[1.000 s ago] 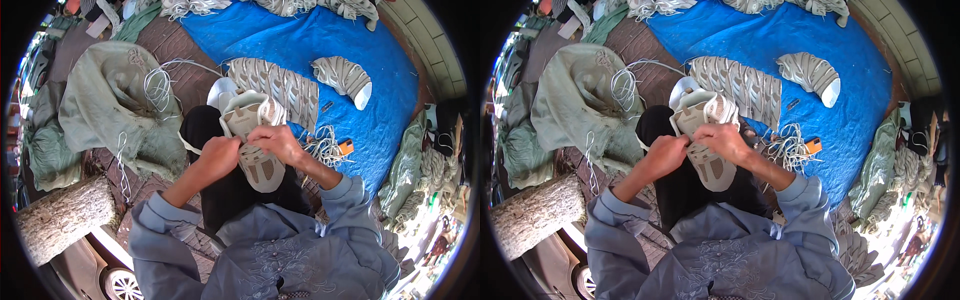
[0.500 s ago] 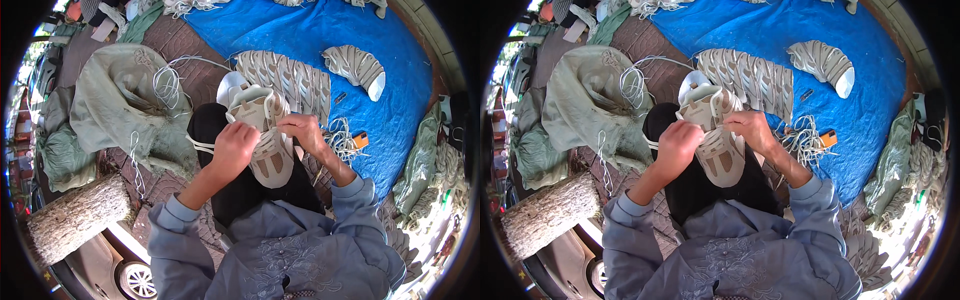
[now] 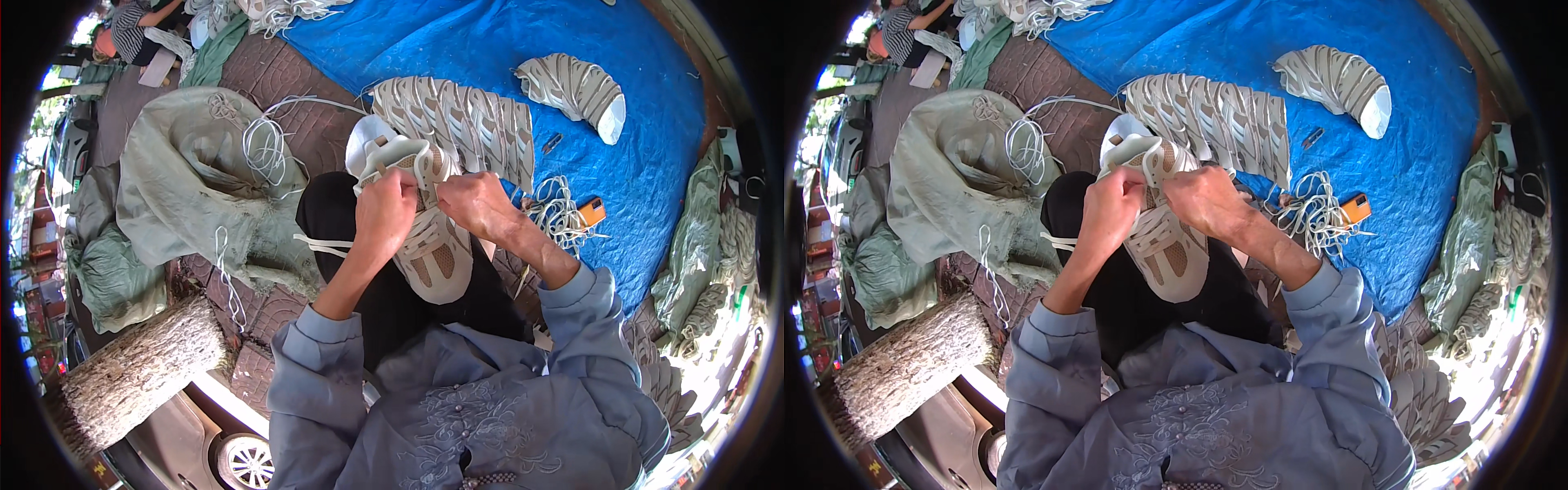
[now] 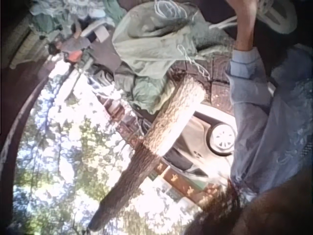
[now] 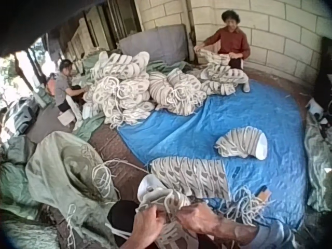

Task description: The person sits on a mat and laces a white sneaker by hand. They thread a long white lace through the eyelets, pulling it tight and adjusting the loops repeatedly. The person handles the shoe and the lace, occasionally picking up the shoe to inspect the interior or the lacing progress.

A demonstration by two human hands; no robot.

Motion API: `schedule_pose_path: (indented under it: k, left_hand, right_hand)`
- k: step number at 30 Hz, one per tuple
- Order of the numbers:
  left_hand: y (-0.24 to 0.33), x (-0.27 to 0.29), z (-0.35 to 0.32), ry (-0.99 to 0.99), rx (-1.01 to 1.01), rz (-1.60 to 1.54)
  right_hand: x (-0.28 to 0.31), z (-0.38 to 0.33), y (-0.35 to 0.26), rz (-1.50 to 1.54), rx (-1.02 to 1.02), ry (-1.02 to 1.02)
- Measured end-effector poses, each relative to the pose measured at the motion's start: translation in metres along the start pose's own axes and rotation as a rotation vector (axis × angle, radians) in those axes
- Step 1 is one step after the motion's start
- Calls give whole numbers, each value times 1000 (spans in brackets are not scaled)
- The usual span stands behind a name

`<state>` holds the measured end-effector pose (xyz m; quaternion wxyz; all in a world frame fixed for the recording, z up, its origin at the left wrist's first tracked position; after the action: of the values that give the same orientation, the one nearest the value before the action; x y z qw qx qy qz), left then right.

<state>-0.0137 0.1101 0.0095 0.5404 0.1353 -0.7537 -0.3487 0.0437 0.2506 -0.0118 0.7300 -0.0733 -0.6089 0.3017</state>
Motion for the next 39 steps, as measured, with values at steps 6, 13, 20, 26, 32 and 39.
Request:
schedule_pose_path:
  k: [6, 13, 20, 26, 32, 39]
  left_hand:
    - [8, 1, 7, -157, -93, 9]
    - [6, -6, -1, -247, -266, 112]
    - [9, -16, 15, -422, -336, 325]
    - [6, -16, 20, -456, -326, 332]
    - [-2, 6, 2, -422, -348, 240]
    - [-24, 118, -63, -518, 93, -953]
  right_hand:
    - [-8, -1, 1, -29, 93, -13]
    - [-9, -15, 9, 195, 77, 76]
    - [-12, -12, 10, 357, -95, 156]
    - [-12, -15, 15, 564, -231, 125]
    - [-7, -9, 9, 634, -97, 142]
    - [-18, -11, 23, 733, -231, 80]
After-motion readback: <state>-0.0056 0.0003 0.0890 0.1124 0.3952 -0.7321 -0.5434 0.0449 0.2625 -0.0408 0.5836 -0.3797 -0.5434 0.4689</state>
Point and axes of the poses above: each hand's wrist, its own z-axis towards the middle knuckle, its own x-axis out of the back of the hand, y = z × x, the point moved 2 cm from there along z, towards the middle knuckle, and after that the axes turned 3 degrees about x, right-handed, at the moved point
